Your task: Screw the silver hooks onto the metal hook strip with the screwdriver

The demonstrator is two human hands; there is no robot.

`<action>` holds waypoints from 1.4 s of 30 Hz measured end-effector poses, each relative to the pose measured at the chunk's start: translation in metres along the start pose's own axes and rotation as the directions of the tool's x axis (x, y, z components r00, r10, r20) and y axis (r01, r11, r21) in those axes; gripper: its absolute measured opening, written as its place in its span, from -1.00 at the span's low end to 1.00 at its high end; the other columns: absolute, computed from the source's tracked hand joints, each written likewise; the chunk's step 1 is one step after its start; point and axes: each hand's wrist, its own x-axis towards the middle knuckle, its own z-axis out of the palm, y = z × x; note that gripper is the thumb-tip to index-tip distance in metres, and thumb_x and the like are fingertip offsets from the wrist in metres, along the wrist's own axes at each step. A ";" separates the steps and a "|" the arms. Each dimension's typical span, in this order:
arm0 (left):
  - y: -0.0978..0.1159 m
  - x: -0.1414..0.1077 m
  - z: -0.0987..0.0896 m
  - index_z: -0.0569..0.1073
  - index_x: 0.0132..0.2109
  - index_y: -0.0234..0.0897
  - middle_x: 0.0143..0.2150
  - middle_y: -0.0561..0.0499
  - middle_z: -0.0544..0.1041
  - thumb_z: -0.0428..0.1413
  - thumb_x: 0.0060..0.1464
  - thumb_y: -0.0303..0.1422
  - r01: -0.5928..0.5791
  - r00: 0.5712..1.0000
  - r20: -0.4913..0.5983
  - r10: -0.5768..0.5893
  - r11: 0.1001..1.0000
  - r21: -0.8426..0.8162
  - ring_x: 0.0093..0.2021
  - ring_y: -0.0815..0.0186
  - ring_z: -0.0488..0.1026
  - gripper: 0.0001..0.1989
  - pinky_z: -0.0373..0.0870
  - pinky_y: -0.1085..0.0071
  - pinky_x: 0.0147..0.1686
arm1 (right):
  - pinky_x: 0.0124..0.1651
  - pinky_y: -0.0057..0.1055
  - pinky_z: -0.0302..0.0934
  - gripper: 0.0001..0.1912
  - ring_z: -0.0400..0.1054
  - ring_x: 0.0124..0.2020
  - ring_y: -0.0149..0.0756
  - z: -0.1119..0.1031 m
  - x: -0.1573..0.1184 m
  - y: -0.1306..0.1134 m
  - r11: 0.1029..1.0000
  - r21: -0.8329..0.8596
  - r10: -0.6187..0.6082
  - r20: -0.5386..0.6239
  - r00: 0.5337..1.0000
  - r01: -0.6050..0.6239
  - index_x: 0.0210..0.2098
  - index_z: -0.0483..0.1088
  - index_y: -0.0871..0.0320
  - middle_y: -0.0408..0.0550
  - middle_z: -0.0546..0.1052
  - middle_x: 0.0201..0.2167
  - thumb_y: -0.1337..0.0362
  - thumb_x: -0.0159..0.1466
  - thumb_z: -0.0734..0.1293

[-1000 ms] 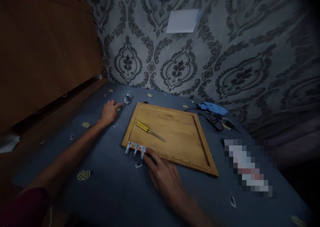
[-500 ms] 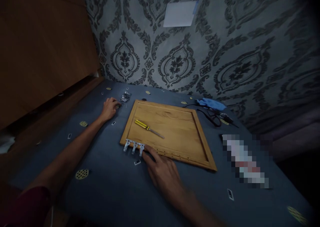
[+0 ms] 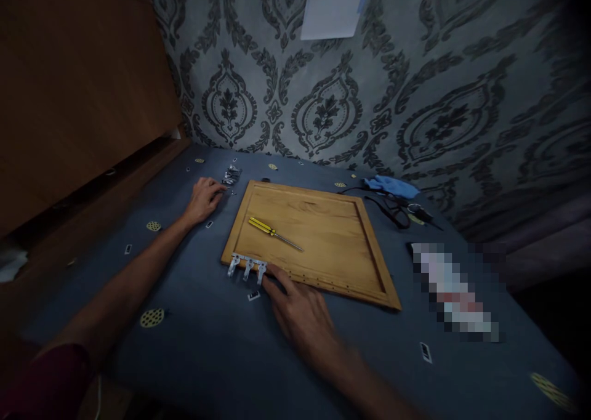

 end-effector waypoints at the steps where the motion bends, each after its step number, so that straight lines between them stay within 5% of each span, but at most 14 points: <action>1: 0.004 -0.001 0.000 0.50 0.23 -0.27 0.27 -0.18 0.51 0.23 0.40 -0.18 -0.006 1.000 0.006 0.006 1.000 0.004 0.25 0.03 0.50 -0.62 0.51 -0.08 0.25 | 0.04 -0.22 0.57 -0.32 0.65 0.01 -0.13 0.000 0.000 0.000 1.000 -0.009 -0.008 -0.007 1.000 0.008 0.42 0.41 -0.04 0.11 0.43 0.46 0.55 0.39 0.24; 10: 0.029 -0.001 0.005 0.58 0.24 0.01 0.41 -0.18 0.39 0.05 0.40 -0.48 -0.058 0.997 0.057 0.055 0.997 0.044 0.44 -0.10 0.23 -0.58 0.24 -0.22 0.37 | 0.04 -0.15 0.57 -0.31 0.65 0.02 -0.09 -0.001 0.001 -0.001 1.000 -0.005 0.010 0.050 0.999 -0.009 0.44 0.39 -0.02 0.14 0.38 0.49 0.56 0.40 0.20; 15: 0.025 0.000 0.002 0.56 0.20 -0.18 0.35 -0.17 0.44 0.16 0.41 -0.33 -0.079 0.995 0.071 0.075 0.995 0.062 0.40 -0.06 0.32 -0.72 0.33 -0.17 0.35 | 0.05 -0.16 0.56 -0.32 0.63 0.05 -0.10 0.001 0.000 0.000 1.000 -0.003 -0.010 0.020 1.000 0.010 0.42 0.40 0.00 0.15 0.41 0.47 0.56 0.39 0.21; 19: 0.022 0.000 -0.002 0.51 0.21 -0.27 0.27 -0.17 0.52 0.23 0.40 -0.19 -0.089 0.992 0.098 0.081 0.993 0.080 0.24 0.05 0.51 -0.64 0.52 -0.06 0.25 | 0.04 -0.20 0.58 -0.33 0.64 0.06 -0.11 0.001 0.000 0.001 1.000 -0.007 -0.017 0.006 1.000 0.017 0.41 0.41 -0.03 0.12 0.42 0.46 0.55 0.39 0.24; 32: 0.028 -0.002 -0.011 0.52 0.17 -0.30 0.16 -0.15 0.57 0.23 0.40 -0.17 0.023 0.971 0.238 -0.035 0.998 0.053 0.10 0.12 0.58 -0.64 0.60 0.03 0.13 | 0.09 -0.15 0.56 -0.42 0.58 0.16 -0.03 -0.008 0.002 -0.001 0.999 0.041 -0.013 0.083 0.996 0.009 0.41 0.39 0.02 0.13 0.35 0.51 0.49 0.47 0.25; 37: 0.033 -0.008 -0.018 0.59 -0.03 -0.30 -0.06 -0.07 0.63 0.22 0.34 -0.28 0.086 0.975 0.208 -0.077 0.996 -0.036 0.00 0.13 0.57 -0.82 0.50 0.08 0.13 | 0.05 -0.14 0.57 -0.43 0.61 0.10 -0.06 -0.006 0.001 0.000 0.999 0.043 -0.031 0.052 0.998 0.029 0.40 0.39 0.06 0.17 0.37 0.50 0.51 0.46 0.23; 42: 0.034 -0.017 -0.026 0.62 -0.17 -0.23 -0.32 0.02 0.60 0.19 0.12 -0.43 0.164 0.976 0.172 -0.134 0.971 -0.174 -0.22 0.19 0.50 -0.86 0.41 0.29 -0.10 | -0.01 -0.22 0.57 -0.43 0.62 0.03 -0.14 -0.001 0.000 0.002 0.998 0.014 -0.056 0.012 0.998 0.056 0.36 0.42 0.07 0.17 0.42 0.46 0.53 0.44 0.22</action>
